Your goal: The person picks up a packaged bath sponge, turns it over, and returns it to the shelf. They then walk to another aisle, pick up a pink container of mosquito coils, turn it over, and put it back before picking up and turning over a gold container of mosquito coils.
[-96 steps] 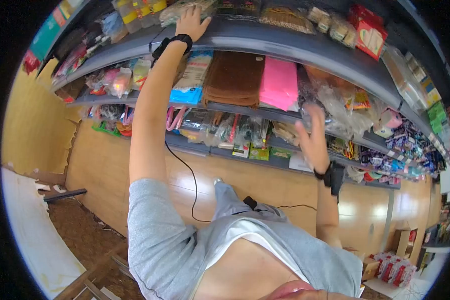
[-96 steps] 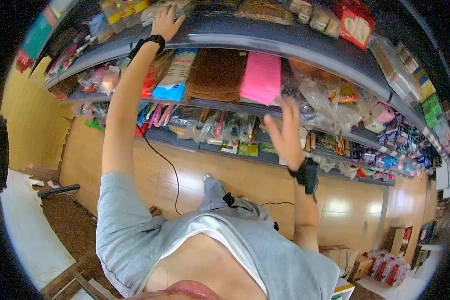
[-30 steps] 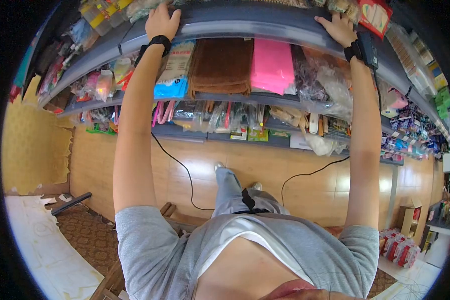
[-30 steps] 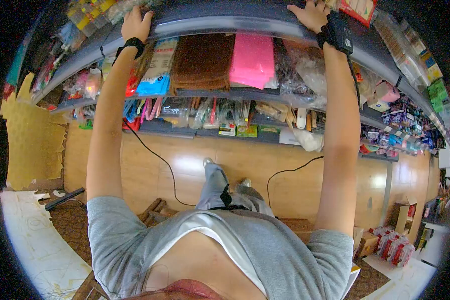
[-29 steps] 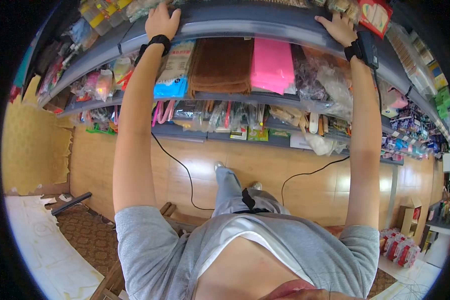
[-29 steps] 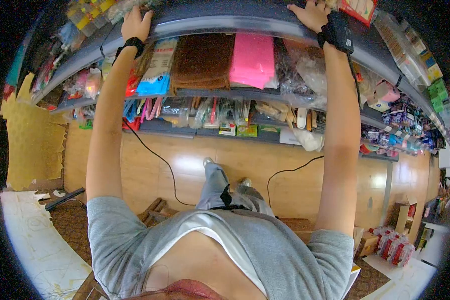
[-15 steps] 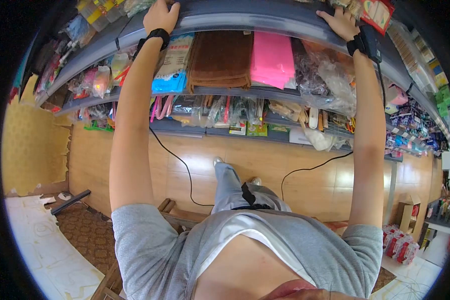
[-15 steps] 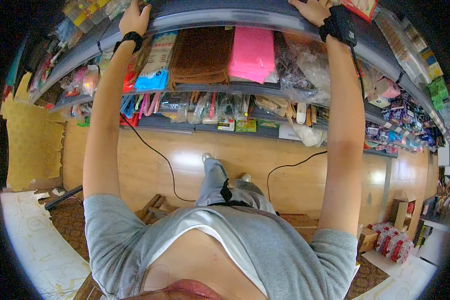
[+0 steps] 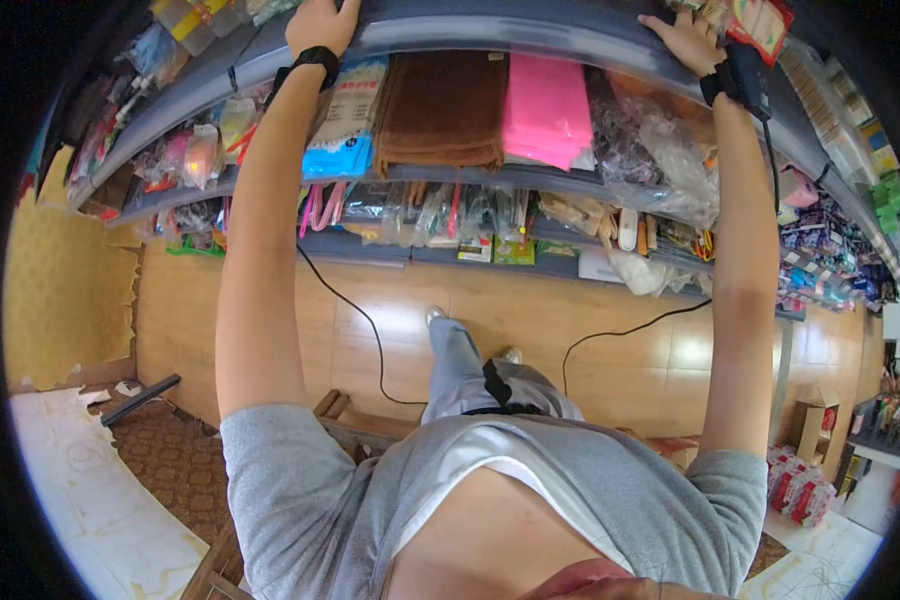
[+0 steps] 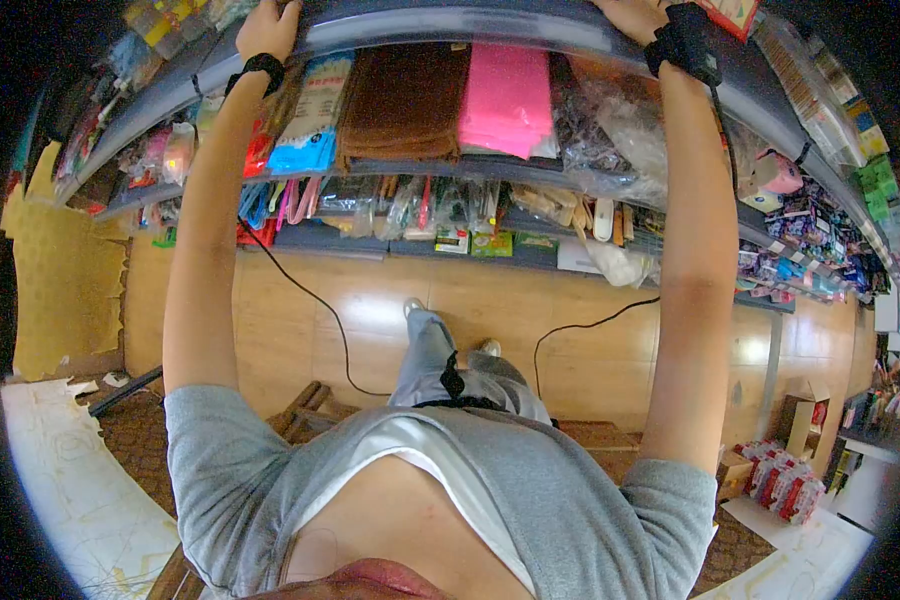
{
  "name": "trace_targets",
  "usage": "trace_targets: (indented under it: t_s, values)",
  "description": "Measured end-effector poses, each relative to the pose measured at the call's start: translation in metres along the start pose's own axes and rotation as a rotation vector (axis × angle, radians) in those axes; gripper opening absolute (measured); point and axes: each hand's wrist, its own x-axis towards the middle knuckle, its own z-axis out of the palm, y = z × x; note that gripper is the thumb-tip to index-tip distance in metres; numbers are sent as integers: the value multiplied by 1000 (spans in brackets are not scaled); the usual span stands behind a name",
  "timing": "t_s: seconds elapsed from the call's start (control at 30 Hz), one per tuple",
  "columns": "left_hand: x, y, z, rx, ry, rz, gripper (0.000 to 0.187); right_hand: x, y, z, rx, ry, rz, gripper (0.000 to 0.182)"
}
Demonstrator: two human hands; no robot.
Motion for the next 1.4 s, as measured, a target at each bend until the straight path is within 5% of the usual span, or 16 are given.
trace_targets:
  t_s: [1.4]
  values:
    - [-3, 12, -13, -44, -22, -26, 32, 0, -3, -4, -36, -1, 18, 84]
